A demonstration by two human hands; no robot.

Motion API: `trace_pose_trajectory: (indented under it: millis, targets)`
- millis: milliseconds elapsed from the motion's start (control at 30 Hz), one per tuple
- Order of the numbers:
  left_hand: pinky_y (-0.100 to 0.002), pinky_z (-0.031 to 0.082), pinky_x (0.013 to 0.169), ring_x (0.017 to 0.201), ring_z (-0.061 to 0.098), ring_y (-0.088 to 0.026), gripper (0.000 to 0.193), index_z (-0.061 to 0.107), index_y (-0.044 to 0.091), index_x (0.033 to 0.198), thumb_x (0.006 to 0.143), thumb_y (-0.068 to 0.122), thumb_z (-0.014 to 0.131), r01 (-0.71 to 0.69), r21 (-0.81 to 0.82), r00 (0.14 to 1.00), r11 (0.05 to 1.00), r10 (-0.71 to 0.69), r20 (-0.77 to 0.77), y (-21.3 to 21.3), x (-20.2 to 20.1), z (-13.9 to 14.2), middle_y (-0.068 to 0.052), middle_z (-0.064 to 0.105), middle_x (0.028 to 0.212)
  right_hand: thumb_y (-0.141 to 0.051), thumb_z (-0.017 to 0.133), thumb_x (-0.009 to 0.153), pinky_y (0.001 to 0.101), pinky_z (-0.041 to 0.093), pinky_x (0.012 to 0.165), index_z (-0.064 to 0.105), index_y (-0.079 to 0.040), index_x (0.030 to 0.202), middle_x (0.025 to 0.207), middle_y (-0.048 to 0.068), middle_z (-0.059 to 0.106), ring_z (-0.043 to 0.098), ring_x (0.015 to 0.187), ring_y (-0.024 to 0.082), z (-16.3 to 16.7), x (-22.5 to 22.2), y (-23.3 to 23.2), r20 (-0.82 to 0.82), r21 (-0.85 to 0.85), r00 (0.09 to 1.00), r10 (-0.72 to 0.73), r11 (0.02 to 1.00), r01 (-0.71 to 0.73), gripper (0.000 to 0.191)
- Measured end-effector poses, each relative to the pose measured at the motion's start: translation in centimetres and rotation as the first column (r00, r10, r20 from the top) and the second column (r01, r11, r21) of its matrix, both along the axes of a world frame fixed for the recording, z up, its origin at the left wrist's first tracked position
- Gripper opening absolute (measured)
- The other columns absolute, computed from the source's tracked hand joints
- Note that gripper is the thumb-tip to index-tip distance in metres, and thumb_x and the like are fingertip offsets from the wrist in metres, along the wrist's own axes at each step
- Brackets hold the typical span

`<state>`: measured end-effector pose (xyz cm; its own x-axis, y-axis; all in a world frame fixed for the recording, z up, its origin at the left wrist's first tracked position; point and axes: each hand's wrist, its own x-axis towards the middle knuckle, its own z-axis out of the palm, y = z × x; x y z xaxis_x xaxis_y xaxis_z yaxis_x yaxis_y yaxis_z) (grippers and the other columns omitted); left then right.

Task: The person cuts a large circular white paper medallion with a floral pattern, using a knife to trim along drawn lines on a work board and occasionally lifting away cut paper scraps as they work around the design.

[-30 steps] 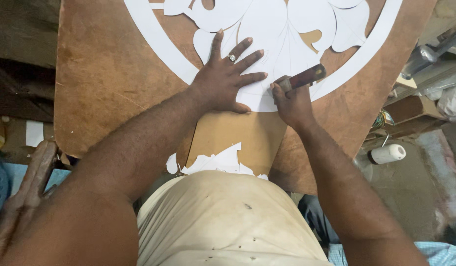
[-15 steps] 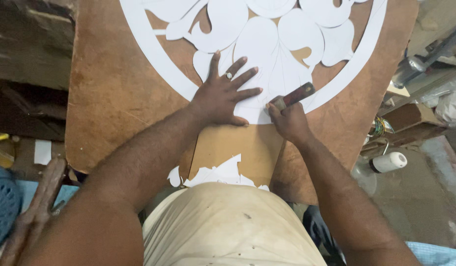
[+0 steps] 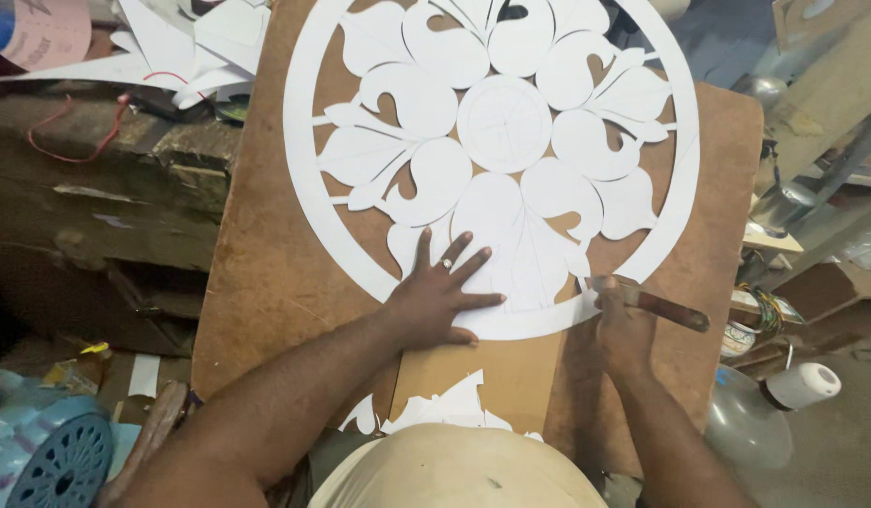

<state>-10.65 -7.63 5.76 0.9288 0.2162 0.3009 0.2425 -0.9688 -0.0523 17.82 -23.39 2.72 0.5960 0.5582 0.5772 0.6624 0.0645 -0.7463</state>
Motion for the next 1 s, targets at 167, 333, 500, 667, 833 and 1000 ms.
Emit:
trace_pose_trajectory:
  millis: [167, 333, 500, 667, 833, 1000]
  targets:
    - [-0.080, -0.004, 0.114, 0.156, -0.003, -0.043, 0.075, 0.049, 0.046, 0.146, 0.076, 0.063, 0.073, -0.015, -0.026, 0.997, 1.000, 0.012, -0.082, -1.9, -0.7, 0.9, -0.016, 0.012, 0.169, -0.031, 0.057, 0.112, 0.0345, 0.047, 0.071, 0.068, 0.000, 0.110, 0.090, 0.002, 0.065, 0.059, 0.080, 0.015, -0.5, 2.8, -0.7, -0.438, 0.004, 0.874, -0.211, 0.972, 0.237, 0.033]
    - [-0.083, -0.001, 0.112, 0.156, -0.001, -0.046, 0.081, 0.050, 0.044, 0.146, 0.072, 0.056, 0.080, 0.004, -0.022, 0.998, 1.000, -0.006, -0.070, -2.1, -0.8, 1.1, -0.018, 0.015, 0.169, -0.032, 0.057, 0.106, 0.0318, 0.055, 0.079, 0.063, -0.010, 0.111, 0.099, 0.000, 0.066, 0.066, 0.088, 0.014, 0.8, 6.1, -1.2, -0.885, 0.271, 0.436, 0.166, 0.944, 0.190, 0.023]
    - [-0.086, 0.000, 0.110, 0.155, -0.001, -0.048, 0.082, 0.050, 0.044, 0.146, 0.071, 0.053, 0.082, 0.002, -0.012, 0.998, 1.000, -0.003, -0.057, -2.2, -0.5, 0.9, -0.020, 0.016, 0.167, -0.041, 0.056, 0.108, 0.0361, 0.044, 0.072, 0.063, -0.014, 0.116, 0.101, 0.000, 0.060, 0.057, 0.086, 0.015, 2.5, 6.9, -1.6, -0.843, -0.001, 0.536, -0.033, 0.998, 0.061, 0.028]
    - [-0.085, 0.000, 0.109, 0.155, 0.000, -0.046, 0.083, 0.051, 0.045, 0.145, 0.069, 0.050, 0.084, -0.004, -0.005, 0.997, 1.000, 0.004, -0.079, -2.2, -0.6, 1.4, -0.017, 0.015, 0.169, -0.038, 0.055, 0.117, 0.0347, 0.049, 0.078, 0.064, -0.004, 0.123, 0.106, 0.005, 0.065, 0.062, 0.092, 0.018, 1.2, 5.5, -3.9, -0.691, 0.178, 0.701, 0.178, 0.981, -0.074, 0.036]
    - [-0.084, -0.005, 0.112, 0.158, 0.002, -0.038, 0.094, 0.047, 0.046, 0.149, 0.064, 0.047, 0.087, -0.019, 0.045, 0.980, 0.999, 0.027, -0.198, -0.9, -0.3, 3.3, -0.003, 0.015, 0.171, -0.044, 0.040, 0.119, 0.0369, 0.053, 0.082, 0.066, 0.002, 0.126, 0.101, 0.015, 0.069, 0.063, 0.092, 0.024, -1.4, 2.7, -8.4, -0.368, -0.195, 0.923, -0.109, 0.980, 0.038, 0.053]
    - [-0.080, -0.008, 0.113, 0.158, 0.005, -0.032, 0.095, 0.043, 0.046, 0.150, 0.067, 0.046, 0.087, -0.064, 0.253, 0.945, 0.965, 0.141, -0.296, 2.5, 1.3, 6.6, -0.002, 0.015, 0.171, -0.037, 0.048, 0.108, 0.0359, 0.051, 0.074, 0.064, -0.005, 0.128, 0.093, 0.011, 0.070, 0.064, 0.082, 0.023, -5.1, -0.1, -10.4, -0.622, -0.208, 0.779, -0.081, 0.976, -0.065, 0.041]
